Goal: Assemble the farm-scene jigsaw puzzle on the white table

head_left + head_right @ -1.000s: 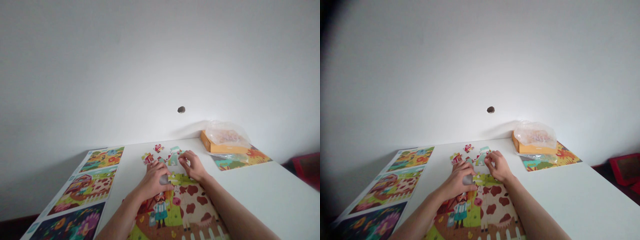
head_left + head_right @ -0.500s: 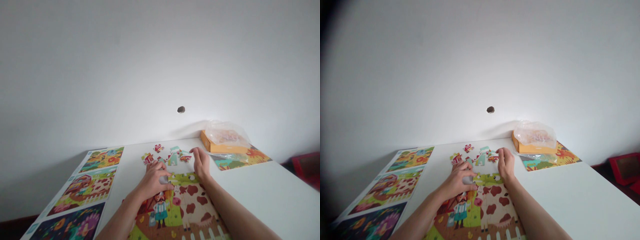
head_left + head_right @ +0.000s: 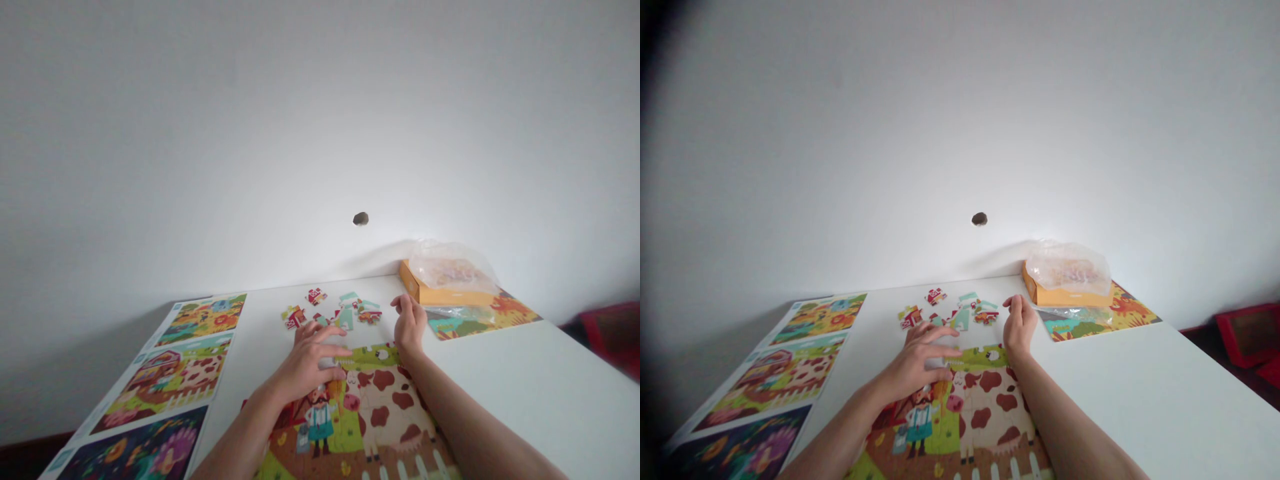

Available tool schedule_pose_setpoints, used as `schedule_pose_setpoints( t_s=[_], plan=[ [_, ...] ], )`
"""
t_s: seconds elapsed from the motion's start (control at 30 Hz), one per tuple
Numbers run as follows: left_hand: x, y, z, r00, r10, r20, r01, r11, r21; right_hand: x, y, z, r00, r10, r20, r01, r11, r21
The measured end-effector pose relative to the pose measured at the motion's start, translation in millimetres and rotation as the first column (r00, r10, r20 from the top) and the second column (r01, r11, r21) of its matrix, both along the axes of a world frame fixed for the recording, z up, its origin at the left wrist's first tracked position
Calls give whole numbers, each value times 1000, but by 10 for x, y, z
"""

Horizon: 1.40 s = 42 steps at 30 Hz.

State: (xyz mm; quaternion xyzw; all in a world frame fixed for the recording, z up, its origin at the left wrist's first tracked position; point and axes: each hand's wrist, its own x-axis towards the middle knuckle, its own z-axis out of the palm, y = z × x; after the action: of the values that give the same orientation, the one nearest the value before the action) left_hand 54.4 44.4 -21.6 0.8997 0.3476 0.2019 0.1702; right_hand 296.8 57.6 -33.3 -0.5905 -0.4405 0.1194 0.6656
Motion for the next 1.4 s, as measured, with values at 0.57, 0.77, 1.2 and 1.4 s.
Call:
schedule_pose_setpoints(
  t_s=[0.57,0.77,1.2,1.4],
  plan=[
    [22,-9,-7,996,92,17,-92,996,0,-175,-134,110,330,693,641,-587,682,-435],
    [17,-7,-16,995,97,-2,-97,995,-1,-190,-101,31,308,689,656,-449,713,-538],
    [25,32,-68,987,155,42,-153,988,-30,-170,-85,26,432,568,700,-259,822,-507],
    [23,26,-87,983,168,79,-168,986,-9,-195,-127,72,399,556,729,-272,831,-485]
  ],
)
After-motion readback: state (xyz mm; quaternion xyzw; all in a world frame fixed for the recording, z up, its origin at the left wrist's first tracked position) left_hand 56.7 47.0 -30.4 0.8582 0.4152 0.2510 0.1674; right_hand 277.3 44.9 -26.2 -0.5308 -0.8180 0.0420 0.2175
